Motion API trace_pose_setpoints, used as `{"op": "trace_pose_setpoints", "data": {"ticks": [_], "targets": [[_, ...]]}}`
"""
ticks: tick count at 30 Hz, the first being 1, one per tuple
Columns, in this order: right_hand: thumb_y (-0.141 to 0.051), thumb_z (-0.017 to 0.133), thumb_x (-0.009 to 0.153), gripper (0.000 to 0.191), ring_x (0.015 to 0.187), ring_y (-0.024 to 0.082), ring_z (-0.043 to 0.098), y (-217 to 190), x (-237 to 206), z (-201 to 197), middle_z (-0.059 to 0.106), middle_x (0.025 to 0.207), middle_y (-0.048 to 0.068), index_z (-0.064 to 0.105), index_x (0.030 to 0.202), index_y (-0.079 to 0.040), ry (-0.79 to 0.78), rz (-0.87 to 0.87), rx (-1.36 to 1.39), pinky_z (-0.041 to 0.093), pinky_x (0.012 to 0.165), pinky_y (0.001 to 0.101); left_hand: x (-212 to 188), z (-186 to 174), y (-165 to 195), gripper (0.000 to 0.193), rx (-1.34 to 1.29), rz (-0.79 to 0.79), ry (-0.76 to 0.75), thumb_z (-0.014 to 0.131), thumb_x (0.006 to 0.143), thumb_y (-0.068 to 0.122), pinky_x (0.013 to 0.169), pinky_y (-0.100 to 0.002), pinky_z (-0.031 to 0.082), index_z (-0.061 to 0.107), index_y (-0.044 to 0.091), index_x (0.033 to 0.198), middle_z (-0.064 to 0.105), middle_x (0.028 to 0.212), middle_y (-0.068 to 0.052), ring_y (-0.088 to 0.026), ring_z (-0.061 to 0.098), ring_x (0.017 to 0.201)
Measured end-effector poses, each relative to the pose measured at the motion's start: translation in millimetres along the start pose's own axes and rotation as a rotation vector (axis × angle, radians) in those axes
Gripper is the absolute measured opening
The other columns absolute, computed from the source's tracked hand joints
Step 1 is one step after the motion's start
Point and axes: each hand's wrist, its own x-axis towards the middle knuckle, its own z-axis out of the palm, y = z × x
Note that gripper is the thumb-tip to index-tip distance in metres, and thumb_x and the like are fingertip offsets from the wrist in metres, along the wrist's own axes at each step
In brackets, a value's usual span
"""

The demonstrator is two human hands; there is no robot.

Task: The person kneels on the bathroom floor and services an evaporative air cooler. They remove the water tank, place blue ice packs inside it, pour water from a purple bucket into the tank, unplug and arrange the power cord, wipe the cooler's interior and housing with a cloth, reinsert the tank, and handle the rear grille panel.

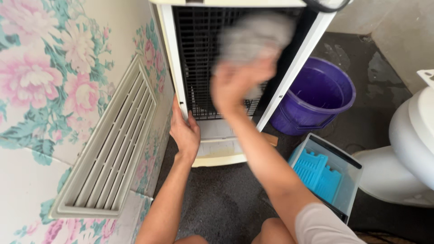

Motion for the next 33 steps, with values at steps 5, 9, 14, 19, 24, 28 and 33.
{"op": "trace_pose_setpoints", "data": {"ticks": [5,9,14,19,24,28,33], "targets": [[-0.012,0.075,0.099,0.043,0.149,0.033,0.028,-1.6,-25.0,-11.0,0.023,0.179,0.011,0.075,0.14,-0.026,-0.332,-0.482,-0.38,0.027,0.119,0.0446,0.1,-1.5,-5.8,0.07,-0.018,-0.009,-0.014,0.059,0.1,-0.004,0.1,-0.05,0.057,0.036,0.014,0.163,0.067,0.138,-0.027,-0.048,0.066,0.125],[-0.006,0.068,0.088,0.058,0.153,0.042,0.029,22.6,-19.3,-71.6,0.026,0.171,0.023,0.074,0.141,-0.027,-0.293,-0.258,-0.409,0.029,0.122,0.0533,-5.7,0.1,-8.4,0.071,-0.017,-0.005,-0.028,0.059,0.101,-0.004,0.098,-0.049,0.058,0.035,0.015,0.165,0.065,0.142,-0.027,-0.047,0.067,0.126],[-0.02,0.082,0.09,0.048,0.128,0.044,0.053,-0.8,-81.1,-28.4,0.052,0.145,0.019,0.072,0.137,-0.023,-0.409,-0.171,-0.258,0.04,0.105,0.0585,-7.1,-6.8,-13.3,0.071,-0.059,-0.05,-0.092,0.059,0.103,-0.001,0.093,-0.045,0.06,0.032,0.018,0.166,0.066,0.145,-0.024,-0.042,0.071,0.119],[-0.012,0.086,0.092,0.049,0.096,0.032,0.062,32.3,-75.3,-68.3,0.065,0.134,0.02,0.067,0.137,-0.018,-0.385,0.697,0.499,0.057,0.08,0.0459,-6.1,-12.4,-15.9,0.075,-0.026,0.209,-0.047,0.061,0.106,-0.002,0.1,-0.044,0.061,0.03,0.019,0.171,0.062,0.15,-0.024,-0.048,0.069,0.127],[-0.002,0.06,0.09,0.049,0.091,0.039,0.062,29.6,-114.9,-73.9,0.035,0.152,0.028,0.068,0.136,-0.018,-0.367,0.212,-0.302,0.057,0.08,0.047,-14.4,-7.8,-19.6,0.074,-0.042,-0.007,-0.119,0.061,0.102,-0.001,0.074,-0.042,0.061,0.03,0.018,0.167,0.064,0.152,-0.021,-0.038,0.078,0.093],[-0.021,0.071,0.105,0.024,0.096,0.029,0.07,22.1,-143.6,-58.0,0.058,0.129,-0.002,0.068,0.129,-0.024,-0.561,0.005,-0.049,0.056,0.091,0.0413,-16.6,-10.4,-25.5,0.072,-0.07,0.049,-0.154,0.059,0.108,-0.002,0.089,-0.042,0.065,0.027,0.018,0.17,0.066,0.144,-0.016,-0.037,0.079,0.116],[-0.026,0.067,0.108,0.033,0.096,0.042,0.075,58.6,-124.9,-117.4,0.06,0.135,0.028,0.066,0.126,0.002,-0.421,1.268,0.565,0.042,0.057,0.0427,-14.4,-15.8,-19.5,0.069,-0.077,0.128,-0.154,0.059,0.111,-0.001,0.089,-0.04,0.064,0.024,0.019,0.167,0.063,0.151,-0.021,-0.033,0.077,0.111]]}}
